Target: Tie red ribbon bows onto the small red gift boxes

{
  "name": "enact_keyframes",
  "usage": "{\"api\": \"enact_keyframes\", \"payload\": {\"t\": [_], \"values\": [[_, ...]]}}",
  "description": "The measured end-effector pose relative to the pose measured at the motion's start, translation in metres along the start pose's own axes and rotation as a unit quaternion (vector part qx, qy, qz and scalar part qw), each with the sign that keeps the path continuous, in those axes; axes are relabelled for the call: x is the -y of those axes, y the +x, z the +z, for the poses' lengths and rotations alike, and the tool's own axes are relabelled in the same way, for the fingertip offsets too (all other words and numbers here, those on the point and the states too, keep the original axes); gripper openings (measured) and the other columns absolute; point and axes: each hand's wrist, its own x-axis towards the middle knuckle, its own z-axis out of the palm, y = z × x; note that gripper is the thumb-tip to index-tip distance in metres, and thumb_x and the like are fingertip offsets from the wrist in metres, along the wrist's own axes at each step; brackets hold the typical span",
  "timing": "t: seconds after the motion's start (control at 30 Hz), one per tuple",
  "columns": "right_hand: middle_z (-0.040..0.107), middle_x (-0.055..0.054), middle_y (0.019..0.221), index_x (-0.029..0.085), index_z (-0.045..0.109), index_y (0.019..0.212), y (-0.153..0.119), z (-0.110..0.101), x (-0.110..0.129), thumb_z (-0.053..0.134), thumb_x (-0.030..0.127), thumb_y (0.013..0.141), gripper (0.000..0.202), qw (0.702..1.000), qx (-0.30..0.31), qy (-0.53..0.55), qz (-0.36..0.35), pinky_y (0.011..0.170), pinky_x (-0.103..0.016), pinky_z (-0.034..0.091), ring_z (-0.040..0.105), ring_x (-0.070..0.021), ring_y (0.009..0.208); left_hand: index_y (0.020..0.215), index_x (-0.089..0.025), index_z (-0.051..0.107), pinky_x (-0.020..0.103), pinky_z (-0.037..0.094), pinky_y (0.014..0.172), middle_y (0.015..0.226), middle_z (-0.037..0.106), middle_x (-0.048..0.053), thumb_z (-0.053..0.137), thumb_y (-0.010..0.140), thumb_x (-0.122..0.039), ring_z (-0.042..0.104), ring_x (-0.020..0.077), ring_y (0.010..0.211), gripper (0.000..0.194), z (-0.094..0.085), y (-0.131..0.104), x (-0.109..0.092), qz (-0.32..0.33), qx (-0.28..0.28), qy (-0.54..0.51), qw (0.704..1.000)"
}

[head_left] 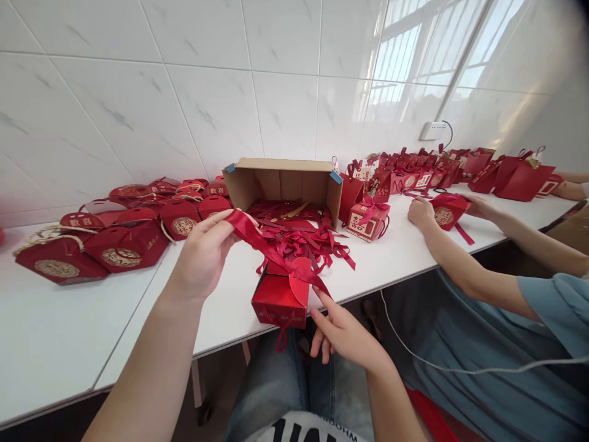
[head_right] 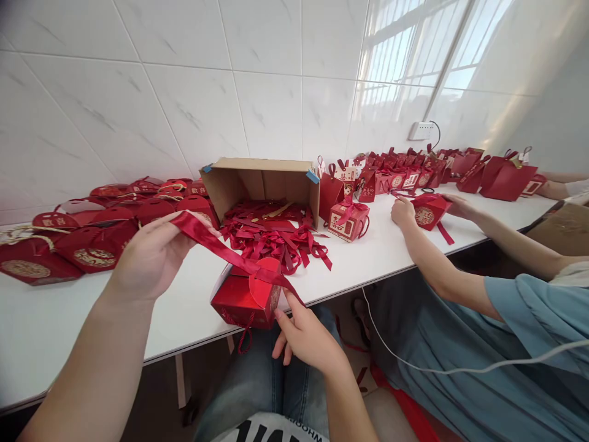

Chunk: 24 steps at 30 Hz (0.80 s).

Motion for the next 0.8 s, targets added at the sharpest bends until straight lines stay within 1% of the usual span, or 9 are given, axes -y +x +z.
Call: {"api": "enact_keyframes", "payload": {"t": [0.1,0.2,0.23,0.3,0.37,0.43,0.5,0.63,0.8], "values": [[0.066,0.001,0.058,0.021,0.008,0.148,0.001,0.001,0.003,0.039,0.054,0.091,0.073,1.000,-0.009,0.027,-0.012,0.040,-0.020,0.036,0.056,-0.0125,0.039,0.072,-0.015,0.070,0.027,0.050,0.078,0.078,0.070,0.005,0.052,0.076,-0.023,0.063,0.0197,0.083,0.021,-0.017,0.000,-0.004,0.000,-0.011,0.021,1.000],[0.067,0.000,0.066,0.020,0.016,0.144,0.006,0.003,0.006,0.048,0.053,0.088,0.073,0.987,-0.081,0.129,-0.054,0.044,-0.021,0.037,0.057,-0.0116,0.044,0.073,-0.015,0.071,0.031,0.052,0.078,0.075,0.069,0.006,0.045,0.077,-0.023,0.064,0.0205,0.078,0.028,-0.028,0.000,-0.003,-0.024,-0.016,-0.015,0.999],[0.066,0.001,0.071,0.022,0.022,0.141,0.008,0.004,0.007,0.053,0.050,0.086,0.069,0.972,-0.112,0.189,-0.077,0.046,-0.021,0.037,0.056,-0.0099,0.047,0.073,-0.015,0.070,0.032,0.053,0.077,0.075,0.068,0.006,0.043,0.077,-0.022,0.064,0.0206,0.077,0.028,-0.030,0.000,-0.002,-0.037,-0.013,-0.037,0.999],[0.061,0.004,0.075,0.026,0.039,0.128,0.013,0.006,0.009,0.062,0.042,0.082,0.054,0.924,-0.155,0.327,-0.121,0.048,-0.019,0.037,0.051,-0.0057,0.050,0.073,-0.015,0.068,0.033,0.054,0.075,0.073,0.067,0.006,0.043,0.076,-0.021,0.064,0.0204,0.074,0.026,-0.031,-0.002,0.000,-0.071,0.003,-0.076,0.995],[0.053,0.006,0.072,0.026,0.053,0.106,0.017,0.006,0.010,0.068,0.036,0.078,0.033,0.871,-0.167,0.439,-0.141,0.046,-0.017,0.034,0.043,-0.0036,0.050,0.071,-0.015,0.065,0.032,0.054,0.073,0.070,0.067,0.005,0.045,0.077,-0.020,0.064,0.0198,0.072,0.022,-0.029,-0.005,0.002,-0.098,0.006,-0.097,0.990],[0.048,0.006,0.069,0.023,0.057,0.088,0.018,0.004,0.012,0.072,0.033,0.075,0.022,0.835,-0.171,0.503,-0.142,0.044,-0.016,0.033,0.039,-0.0040,0.050,0.068,-0.016,0.063,0.032,0.053,0.072,0.068,0.065,0.005,0.045,0.079,-0.020,0.063,0.0190,0.071,0.021,-0.028,-0.007,0.003,-0.109,-0.012,-0.105,0.988],[0.050,0.005,0.070,0.021,0.057,0.078,0.016,0.000,0.013,0.074,0.032,0.073,0.021,0.814,-0.183,0.533,-0.139,0.045,-0.017,0.035,0.040,-0.0050,0.053,0.066,-0.016,0.061,0.031,0.052,0.072,0.067,0.064,0.004,0.042,0.082,-0.021,0.063,0.0182,0.070,0.026,-0.030,-0.008,0.004,-0.103,-0.037,-0.112,0.988],[0.053,0.005,0.068,0.021,0.058,0.075,0.007,-0.018,0.015,0.074,0.031,0.072,0.019,0.802,-0.227,0.530,-0.154,0.045,-0.018,0.037,0.043,-0.0062,0.054,0.066,-0.019,0.058,0.031,0.050,0.080,0.068,0.061,0.000,0.039,0.088,-0.023,0.060,0.0154,0.073,0.030,-0.040,-0.006,0.004,-0.053,-0.044,-0.111,0.991],[0.057,0.003,0.063,0.020,0.061,0.072,-0.003,-0.046,0.003,0.076,0.036,0.066,0.023,0.835,-0.353,0.394,-0.153,0.045,-0.023,0.039,0.049,-0.0099,0.053,0.077,-0.017,0.063,0.030,0.048,0.080,0.081,0.067,0.002,0.031,0.094,-0.028,0.058,0.0158,0.083,0.038,-0.055,-0.006,-0.001,-0.090,-0.021,-0.083,0.992]]}}
